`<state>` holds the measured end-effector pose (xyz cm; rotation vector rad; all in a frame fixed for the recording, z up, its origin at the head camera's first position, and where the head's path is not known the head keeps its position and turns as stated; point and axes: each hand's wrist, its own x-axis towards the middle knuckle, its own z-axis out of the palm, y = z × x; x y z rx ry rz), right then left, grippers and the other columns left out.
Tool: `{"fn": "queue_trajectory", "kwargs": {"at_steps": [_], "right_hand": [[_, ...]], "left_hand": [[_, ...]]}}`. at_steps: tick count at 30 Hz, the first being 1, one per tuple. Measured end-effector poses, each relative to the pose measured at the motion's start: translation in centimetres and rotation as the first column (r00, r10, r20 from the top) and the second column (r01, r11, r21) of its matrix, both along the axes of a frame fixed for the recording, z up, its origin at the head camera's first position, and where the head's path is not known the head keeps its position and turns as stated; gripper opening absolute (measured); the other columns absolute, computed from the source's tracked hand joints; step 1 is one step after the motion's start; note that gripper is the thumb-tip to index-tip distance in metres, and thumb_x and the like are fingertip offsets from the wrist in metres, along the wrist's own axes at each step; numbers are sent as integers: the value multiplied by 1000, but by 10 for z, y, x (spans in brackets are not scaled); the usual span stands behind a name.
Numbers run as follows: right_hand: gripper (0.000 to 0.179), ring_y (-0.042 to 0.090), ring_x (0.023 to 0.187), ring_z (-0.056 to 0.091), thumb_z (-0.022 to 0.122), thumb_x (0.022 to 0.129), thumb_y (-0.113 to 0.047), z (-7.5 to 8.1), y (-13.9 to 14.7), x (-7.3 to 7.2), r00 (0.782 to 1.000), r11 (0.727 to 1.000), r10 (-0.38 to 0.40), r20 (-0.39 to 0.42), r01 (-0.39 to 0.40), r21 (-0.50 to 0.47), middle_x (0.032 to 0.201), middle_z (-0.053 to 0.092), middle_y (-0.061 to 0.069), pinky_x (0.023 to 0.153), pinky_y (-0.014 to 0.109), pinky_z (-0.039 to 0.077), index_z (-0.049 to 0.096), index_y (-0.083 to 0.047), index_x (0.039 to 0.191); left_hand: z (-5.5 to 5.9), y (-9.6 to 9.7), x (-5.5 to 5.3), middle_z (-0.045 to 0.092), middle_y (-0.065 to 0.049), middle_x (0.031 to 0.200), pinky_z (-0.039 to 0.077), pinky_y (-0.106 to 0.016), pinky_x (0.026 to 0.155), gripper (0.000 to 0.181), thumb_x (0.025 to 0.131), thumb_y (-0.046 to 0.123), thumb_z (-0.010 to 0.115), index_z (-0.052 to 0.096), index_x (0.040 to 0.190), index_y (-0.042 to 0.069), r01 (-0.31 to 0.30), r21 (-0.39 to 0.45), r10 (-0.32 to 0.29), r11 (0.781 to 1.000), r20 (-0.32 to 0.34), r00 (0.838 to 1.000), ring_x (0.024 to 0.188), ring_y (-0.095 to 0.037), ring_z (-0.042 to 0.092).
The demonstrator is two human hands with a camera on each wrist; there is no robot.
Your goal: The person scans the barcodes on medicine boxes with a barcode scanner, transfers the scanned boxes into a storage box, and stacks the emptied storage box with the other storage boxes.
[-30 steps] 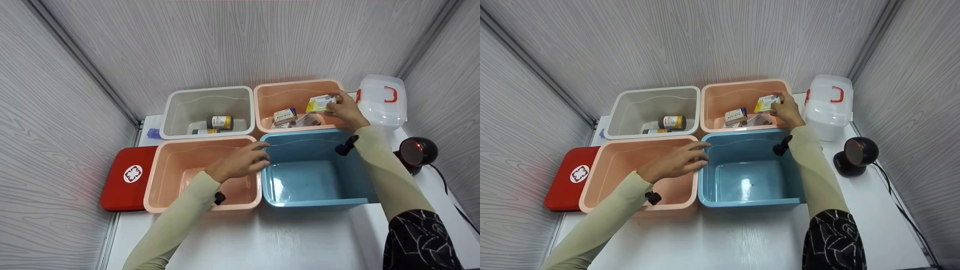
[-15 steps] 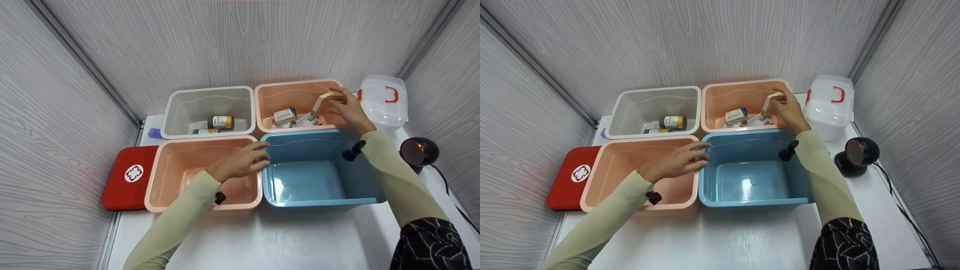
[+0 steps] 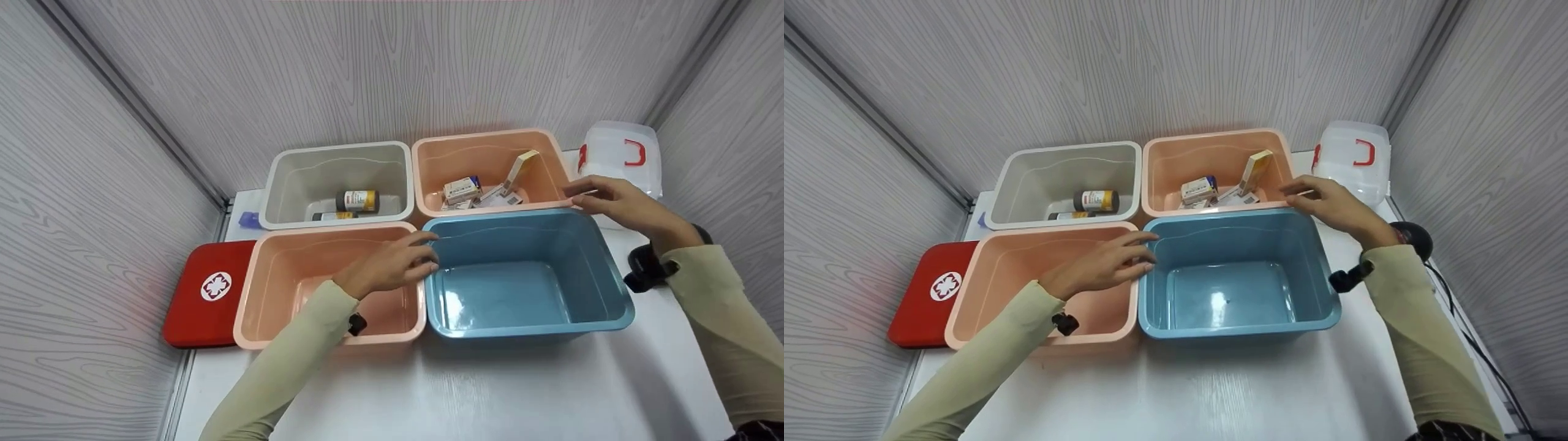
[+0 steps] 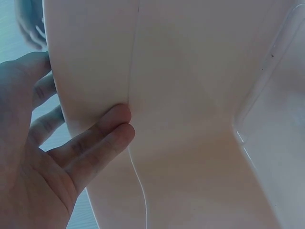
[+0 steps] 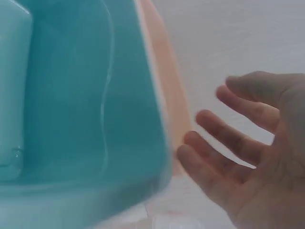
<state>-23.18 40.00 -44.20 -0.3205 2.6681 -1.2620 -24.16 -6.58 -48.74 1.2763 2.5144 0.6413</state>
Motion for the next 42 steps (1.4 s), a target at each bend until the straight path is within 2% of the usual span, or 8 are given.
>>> {"fn": "queue_trajectory", "kwargs": {"at_steps": [5,10,13,21,24,32,38,42], "right_hand": [[46,4,127,63,60,114,-30,0,20,35,997,995,-70,39,72,-73,150,62,-1,98,12,52,57,-8,154],[47,-7,114,63,62,113,-31,-11,42,61,992,992,-124,33,123,23,146,59,-17,97,15,49,56,-15,157],[51,-6,108,68,62,113,-29,-22,49,76,994,994,-107,35,106,17,144,54,-22,93,20,58,51,-10,159],[63,7,113,73,62,112,-17,-49,50,110,994,993,-5,107,18,-119,142,60,-7,83,39,67,37,-17,170],[64,11,114,74,61,111,-13,-57,52,116,990,987,30,140,-7,-163,139,64,0,82,42,67,36,-17,170],[66,19,109,76,63,109,-6,-67,51,121,987,975,46,154,-10,-222,129,67,10,88,35,66,38,-12,169],[64,12,112,71,64,110,-12,-61,50,124,994,989,-3,107,19,-150,128,68,5,91,25,60,40,-15,169],[62,10,107,72,60,109,-1,-43,51,126,999,981,-33,-16,29,-194,125,71,-5,89,22,62,41,-8,168]], "left_hand": [[0,-1,1,44,-7,171,56,-45,111,32,114,38,56,75,130,18,-23,-2,23,1000,35,999,133,-28,67],[1,-2,3,36,-8,176,59,-43,105,30,114,37,57,75,130,18,-40,24,38,999,52,998,125,-26,70],[3,-2,5,27,-10,180,61,-39,100,30,113,36,59,75,131,18,-60,44,57,997,77,995,115,-20,72],[13,2,7,30,-12,178,57,-46,106,49,111,39,63,61,155,19,-234,-4,233,972,134,963,120,-23,68],[17,6,5,43,-9,172,53,-50,115,49,111,40,63,61,156,21,-274,-48,277,961,92,956,131,-27,65],[20,21,1,63,-3,153,58,-48,103,44,110,38,61,65,150,21,-351,-103,352,931,-9,936,127,-21,67],[20,25,-3,71,-6,131,56,-38,86,36,108,27,63,72,141,15,-391,14,388,920,85,918,104,-21,65],[36,26,-1,68,-10,131,59,-33,80,37,109,23,64,71,143,12,-408,147,372,901,223,901,98,-20,65]]}}
